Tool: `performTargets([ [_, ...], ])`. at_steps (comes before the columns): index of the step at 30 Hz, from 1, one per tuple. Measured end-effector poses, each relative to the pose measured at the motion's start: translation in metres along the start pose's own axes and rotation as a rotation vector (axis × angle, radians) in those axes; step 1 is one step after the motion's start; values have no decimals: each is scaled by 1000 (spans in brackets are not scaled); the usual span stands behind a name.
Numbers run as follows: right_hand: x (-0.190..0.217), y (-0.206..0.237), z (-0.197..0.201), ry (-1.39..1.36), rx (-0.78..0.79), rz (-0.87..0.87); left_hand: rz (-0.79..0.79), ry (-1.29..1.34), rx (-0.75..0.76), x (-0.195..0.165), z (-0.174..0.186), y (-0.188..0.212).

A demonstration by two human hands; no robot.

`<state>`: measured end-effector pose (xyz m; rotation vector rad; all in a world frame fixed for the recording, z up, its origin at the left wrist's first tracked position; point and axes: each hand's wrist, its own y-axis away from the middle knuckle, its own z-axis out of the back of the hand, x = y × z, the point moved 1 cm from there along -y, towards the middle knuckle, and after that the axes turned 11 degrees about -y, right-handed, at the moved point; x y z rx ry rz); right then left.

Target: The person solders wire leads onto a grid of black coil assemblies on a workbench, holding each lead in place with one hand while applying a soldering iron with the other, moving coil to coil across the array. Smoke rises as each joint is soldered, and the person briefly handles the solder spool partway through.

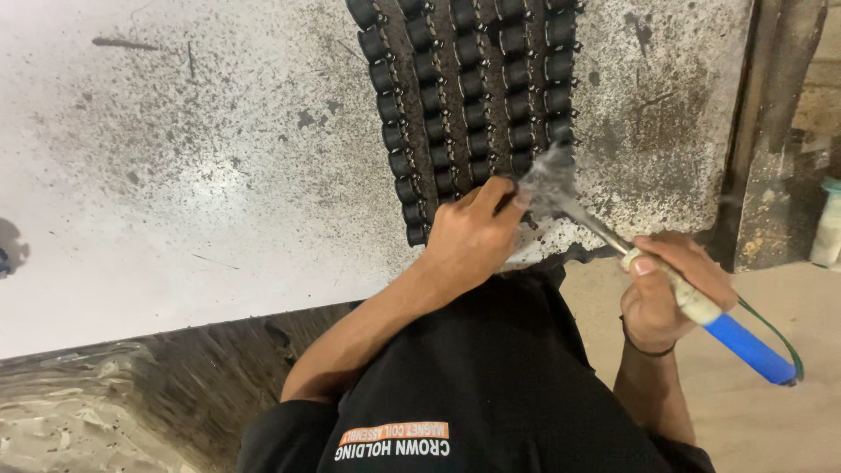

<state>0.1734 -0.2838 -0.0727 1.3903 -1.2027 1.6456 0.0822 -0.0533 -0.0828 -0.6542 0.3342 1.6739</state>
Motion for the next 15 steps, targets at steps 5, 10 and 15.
performTargets([
  [5, -12, 10, 6, -83, -64, 85, 3, -48, -31, 0, 1, 2],
  [10, -17, 12, 8, -62, -34, 67, 2, -27, -53, 1, 1, 1],
  [15, -11, 11, 4, -56, -24, 44, 10, -20, -76, 4, -5, -1],
])
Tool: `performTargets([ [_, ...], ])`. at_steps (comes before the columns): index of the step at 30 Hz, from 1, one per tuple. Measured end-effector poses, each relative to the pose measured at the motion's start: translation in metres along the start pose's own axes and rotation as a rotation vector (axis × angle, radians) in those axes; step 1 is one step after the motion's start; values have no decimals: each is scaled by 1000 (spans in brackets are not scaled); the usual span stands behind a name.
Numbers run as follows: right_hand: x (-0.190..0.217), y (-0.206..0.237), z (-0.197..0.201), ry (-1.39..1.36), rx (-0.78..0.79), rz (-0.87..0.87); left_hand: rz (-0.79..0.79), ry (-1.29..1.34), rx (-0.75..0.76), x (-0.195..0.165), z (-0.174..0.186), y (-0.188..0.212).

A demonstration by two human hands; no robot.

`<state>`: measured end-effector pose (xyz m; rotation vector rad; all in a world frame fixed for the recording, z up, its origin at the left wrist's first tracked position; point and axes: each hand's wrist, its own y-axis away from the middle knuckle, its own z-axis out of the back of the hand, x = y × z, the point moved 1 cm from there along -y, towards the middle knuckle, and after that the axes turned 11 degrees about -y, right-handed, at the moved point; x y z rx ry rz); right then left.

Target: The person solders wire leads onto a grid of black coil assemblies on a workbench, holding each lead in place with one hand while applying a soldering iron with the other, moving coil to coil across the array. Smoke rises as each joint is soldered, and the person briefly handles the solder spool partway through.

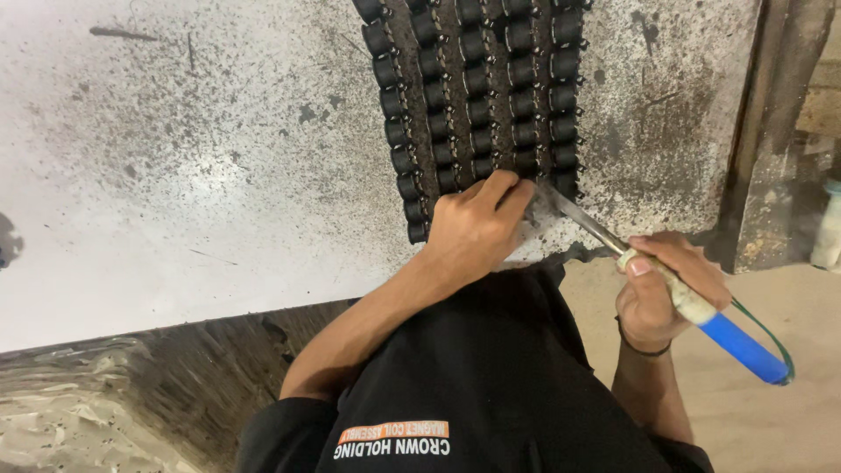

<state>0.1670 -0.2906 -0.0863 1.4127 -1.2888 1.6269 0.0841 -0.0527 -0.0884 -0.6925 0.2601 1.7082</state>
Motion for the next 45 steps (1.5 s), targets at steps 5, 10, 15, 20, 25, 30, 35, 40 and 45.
performTargets([
  [5, 13, -12, 4, -91, -112, -170, -19, -37, 71, -10, 19, -17],
  [10, 7, -25, 9, -161, -274, -99, -103, -49, 8, -27, 88, -21],
  [15, -2, -19, -2, -222, -92, -201, -52, -147, -120, -18, 67, -41],
  [20, -5, -21, -15, -125, -124, -90, 71, -189, 2, -5, 22, -28],
  [25, -6, -24, -15, -84, -76, -91, 70, -138, 17, -1, 12, -17],
  [30, -7, -20, -8, -141, -81, -185, 57, -105, 68, -1, 6, -23],
  [35, -12, -21, -5, -240, -186, -303, 35, -115, 96, -2, 7, -29],
  [40, -14, -24, -4, -300, -216, -365, 44, -187, 97, -7, 9, -31],
  [45, -14, -24, -7, -313, -182, -338, 49, -177, 151, -4, 5, -30],
])
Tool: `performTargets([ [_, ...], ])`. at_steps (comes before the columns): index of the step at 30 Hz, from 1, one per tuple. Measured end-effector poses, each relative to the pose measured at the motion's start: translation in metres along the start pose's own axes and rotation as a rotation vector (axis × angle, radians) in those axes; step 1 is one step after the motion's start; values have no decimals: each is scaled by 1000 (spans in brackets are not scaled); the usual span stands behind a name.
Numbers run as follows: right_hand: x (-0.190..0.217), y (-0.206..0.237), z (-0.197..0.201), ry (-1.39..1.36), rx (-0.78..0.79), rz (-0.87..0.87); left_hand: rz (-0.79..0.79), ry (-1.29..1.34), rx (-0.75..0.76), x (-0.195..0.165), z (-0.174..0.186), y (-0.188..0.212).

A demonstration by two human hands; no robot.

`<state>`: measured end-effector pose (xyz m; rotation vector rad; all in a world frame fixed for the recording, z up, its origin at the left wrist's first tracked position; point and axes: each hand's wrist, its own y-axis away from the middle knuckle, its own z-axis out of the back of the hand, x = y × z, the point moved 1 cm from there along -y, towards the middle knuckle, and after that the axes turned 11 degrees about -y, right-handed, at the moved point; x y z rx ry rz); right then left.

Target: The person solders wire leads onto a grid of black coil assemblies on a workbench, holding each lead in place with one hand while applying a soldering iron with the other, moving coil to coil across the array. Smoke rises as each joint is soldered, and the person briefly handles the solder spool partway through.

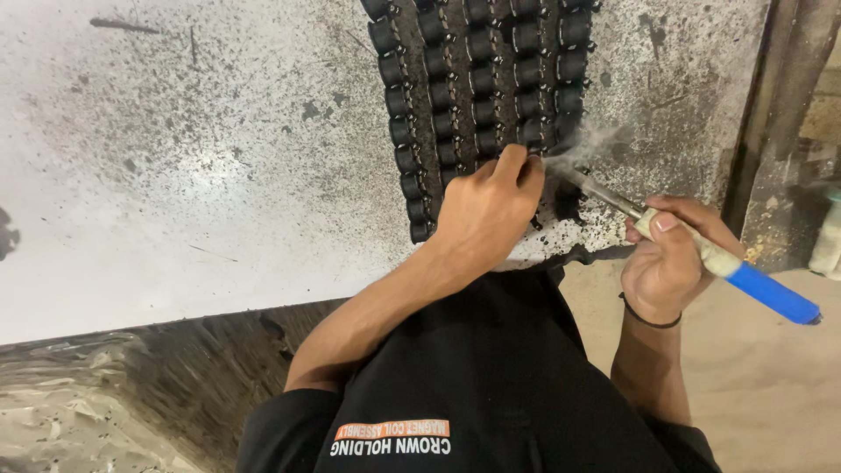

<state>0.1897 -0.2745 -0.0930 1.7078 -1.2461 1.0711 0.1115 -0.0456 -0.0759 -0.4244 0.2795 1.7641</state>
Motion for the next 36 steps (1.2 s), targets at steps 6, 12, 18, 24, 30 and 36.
performTargets([
  [6, 8, -1, -3, 213, 151, 185, 9, 138, -111, 3, 1, 0],
  [12, 6, -1, -7, 219, 130, 279, 58, 190, -121, 9, 3, 5],
  [18, 5, 1, -6, 184, 132, 255, 57, 183, -167, 11, 2, 5],
  [24, 6, 0, -11, 188, 127, 201, 52, 177, -199, 12, -9, 7],
  [30, 23, -11, -11, 145, 36, 120, -4, 167, -154, 6, 16, -4],
  [36, 14, -19, -3, 98, 24, 131, -190, 124, -152, -7, 124, -1],
])
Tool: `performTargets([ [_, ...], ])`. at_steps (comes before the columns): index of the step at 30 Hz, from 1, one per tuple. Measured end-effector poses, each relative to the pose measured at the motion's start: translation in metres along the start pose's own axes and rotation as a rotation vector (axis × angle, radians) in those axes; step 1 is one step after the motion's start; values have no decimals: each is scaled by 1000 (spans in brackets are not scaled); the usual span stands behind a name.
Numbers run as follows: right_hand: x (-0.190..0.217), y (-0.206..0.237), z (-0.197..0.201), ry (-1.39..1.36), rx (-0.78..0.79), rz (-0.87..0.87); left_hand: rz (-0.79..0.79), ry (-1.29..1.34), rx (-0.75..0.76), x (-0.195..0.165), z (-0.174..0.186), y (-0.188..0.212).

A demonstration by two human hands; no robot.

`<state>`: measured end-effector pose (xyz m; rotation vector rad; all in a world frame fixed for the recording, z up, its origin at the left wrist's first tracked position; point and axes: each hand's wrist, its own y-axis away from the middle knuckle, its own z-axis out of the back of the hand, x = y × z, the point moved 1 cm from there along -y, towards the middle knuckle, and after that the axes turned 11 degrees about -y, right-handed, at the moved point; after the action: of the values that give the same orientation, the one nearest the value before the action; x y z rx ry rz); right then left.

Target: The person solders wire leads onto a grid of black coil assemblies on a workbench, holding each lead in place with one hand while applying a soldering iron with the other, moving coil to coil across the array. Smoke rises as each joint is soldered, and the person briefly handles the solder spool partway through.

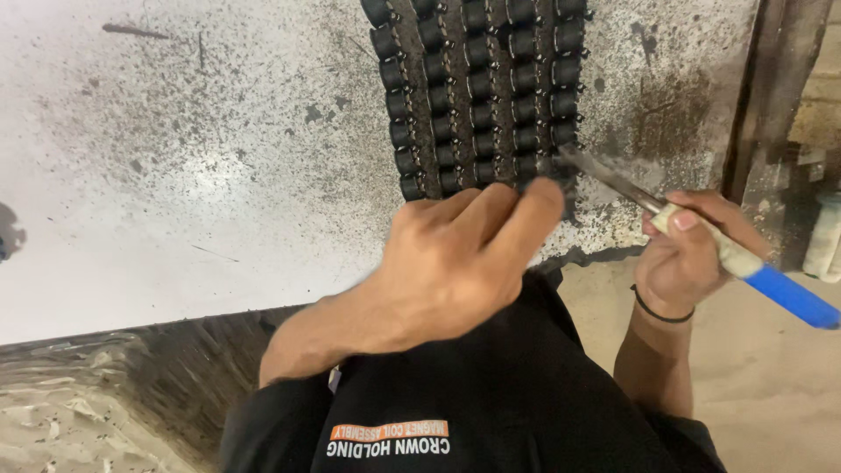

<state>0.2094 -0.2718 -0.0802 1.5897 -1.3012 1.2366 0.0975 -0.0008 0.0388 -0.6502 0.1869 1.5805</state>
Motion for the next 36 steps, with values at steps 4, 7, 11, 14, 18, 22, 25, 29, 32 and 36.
performTargets([
  [4, -17, 4, -4, -47, 51, 86, -53, -140, -354, 14, -19, -15],
  [7, -22, 5, -7, -47, 92, 185, 131, -182, -168, 27, -63, -10],
  [11, -24, 4, -7, 128, 142, 225, 234, -144, -35, 35, -103, 6],
  [14, -26, 3, -8, 134, 156, 224, 252, -90, -35, 39, -114, 14],
  [18, -25, 0, -12, 32, 117, 116, 225, -62, 10, 42, -120, 10],
  [22, -18, -5, -15, -62, 41, -69, 223, -89, 77, 40, -122, 3],
  [25, -15, -6, -18, -60, -1, -117, 219, -130, 141, 38, -121, 2],
  [29, -14, -4, -19, 92, 127, 46, 192, -114, 84, 37, -123, 4],
  [32, -16, -3, -17, 113, 163, 171, 205, -28, -4, 38, -124, 8],
  [36, -18, -1, -14, 136, 155, 192, 286, 18, 37, 39, -122, 13],
])
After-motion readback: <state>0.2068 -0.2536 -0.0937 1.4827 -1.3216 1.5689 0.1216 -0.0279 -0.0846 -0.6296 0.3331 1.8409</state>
